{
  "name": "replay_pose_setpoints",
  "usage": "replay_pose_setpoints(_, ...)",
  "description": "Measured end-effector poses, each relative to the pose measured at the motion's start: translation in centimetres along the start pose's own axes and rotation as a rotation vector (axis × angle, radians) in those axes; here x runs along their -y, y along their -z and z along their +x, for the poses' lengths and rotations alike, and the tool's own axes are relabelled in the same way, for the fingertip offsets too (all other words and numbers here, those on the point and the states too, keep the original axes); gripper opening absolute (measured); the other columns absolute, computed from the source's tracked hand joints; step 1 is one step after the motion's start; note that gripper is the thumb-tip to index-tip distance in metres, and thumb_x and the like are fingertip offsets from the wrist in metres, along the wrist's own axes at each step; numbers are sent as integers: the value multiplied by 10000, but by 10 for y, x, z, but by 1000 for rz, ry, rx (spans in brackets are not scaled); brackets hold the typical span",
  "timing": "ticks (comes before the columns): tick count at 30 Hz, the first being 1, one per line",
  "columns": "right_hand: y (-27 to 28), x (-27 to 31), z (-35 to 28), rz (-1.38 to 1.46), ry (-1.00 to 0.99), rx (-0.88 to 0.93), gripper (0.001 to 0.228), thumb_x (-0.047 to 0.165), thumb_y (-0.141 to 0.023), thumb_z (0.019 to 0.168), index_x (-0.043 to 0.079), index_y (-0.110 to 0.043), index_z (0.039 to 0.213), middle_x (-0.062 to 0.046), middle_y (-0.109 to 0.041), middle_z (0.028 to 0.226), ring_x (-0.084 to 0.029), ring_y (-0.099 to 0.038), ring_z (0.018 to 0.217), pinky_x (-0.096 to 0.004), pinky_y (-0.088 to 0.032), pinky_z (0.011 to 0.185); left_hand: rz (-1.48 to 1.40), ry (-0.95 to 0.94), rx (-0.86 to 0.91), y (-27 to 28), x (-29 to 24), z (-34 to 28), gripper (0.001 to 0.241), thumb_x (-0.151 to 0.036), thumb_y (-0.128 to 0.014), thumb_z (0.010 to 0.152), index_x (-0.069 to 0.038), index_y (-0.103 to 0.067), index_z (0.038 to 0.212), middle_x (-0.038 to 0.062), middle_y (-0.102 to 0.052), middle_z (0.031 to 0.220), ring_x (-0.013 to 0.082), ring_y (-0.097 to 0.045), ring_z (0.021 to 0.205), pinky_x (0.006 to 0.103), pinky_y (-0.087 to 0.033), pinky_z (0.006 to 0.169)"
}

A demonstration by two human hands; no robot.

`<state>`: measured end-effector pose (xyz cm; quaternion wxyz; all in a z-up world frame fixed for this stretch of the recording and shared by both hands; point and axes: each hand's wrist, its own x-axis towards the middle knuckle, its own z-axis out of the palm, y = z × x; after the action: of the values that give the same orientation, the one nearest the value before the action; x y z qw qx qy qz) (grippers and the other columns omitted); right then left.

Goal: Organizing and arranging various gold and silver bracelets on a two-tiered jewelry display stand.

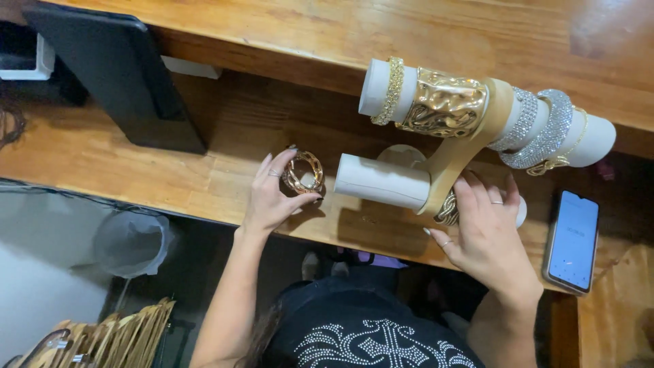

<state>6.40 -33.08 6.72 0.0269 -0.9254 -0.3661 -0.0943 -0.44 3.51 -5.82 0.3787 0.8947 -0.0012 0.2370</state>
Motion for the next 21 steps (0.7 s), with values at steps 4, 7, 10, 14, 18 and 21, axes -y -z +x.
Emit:
replay_pose_setpoints(4, 4, -3, -1, 45, 36, -1, 788, 272, -761, 724, 15, -438, 1395, -181, -562, 1312, -372, -558, 1094, -634, -251, 1185, 79, 90, 100, -4, -2, -1, 897, -566, -855, 737, -109, -519, 1432, 136, -624, 1432, 317, -573, 1345, 603, -233, 1226)
replay_pose_setpoints(7, 5, -3, 1, 61, 40, -16, 781, 250, -768, 758, 27, -430, 1426, -174, -573, 1323, -373, -567, 1120, -623, -277, 1175, 150, 137, 201, -2, -4, -1, 847, -596, -815, 765, -148, -505, 1412, 126, -638, 1419, 366, -517, 1380, 609, -163, 1227)
replay_pose_setpoints(10, 0, -7, 1, 81, 39, -20, 680, 267, -783, 757, 31, -474, 1315, -154, -614, 1159, -365, -574, 1137, -613, -191, 1246, 144, 131, 196, 2, -10, -4, 996, -610, -838, 731, -129, -421, 1498, 152, -502, 1552, 516, -327, 1479, 662, -104, 1223)
replay_pose_setpoints(14, 2, -13, 1, 53, 15, -18, 753, 332, -796, 739, 60, -488, 1370, -110, -628, 1164, -328, -591, 1109, -686, -194, 1205, 125, -165, 19, 16, -62, 8, 1267, -707, -840, 712, -109, -215, 1638, 211, -256, 1684, 485, -206, 1578, 718, -152, 1264)
replay_pose_setpoints(18, 6, -13, 2, 36, 21, -20, 677, 278, -770, 727, 61, -512, 1314, -117, -610, 1179, -332, -574, 1080, -708, -229, 1156, 111, -395, 46, 24, -117, 33, 1031, -692, -808, 802, -96, -421, 1550, 172, -483, 1549, 414, -481, 1463, 598, -349, 1251)
replay_pose_setpoints(21, 10, -20, -3, 42, 21, -27, 740, 322, -807, 715, 92, -498, 1347, -125, -609, 1294, -347, -563, 1249, -715, -144, 1207, 248, -501, 88, 23, -126, 49, 859, -562, -820, 867, -112, -473, 1511, 160, -610, 1413, 402, -551, 1357, 663, -346, 1194)
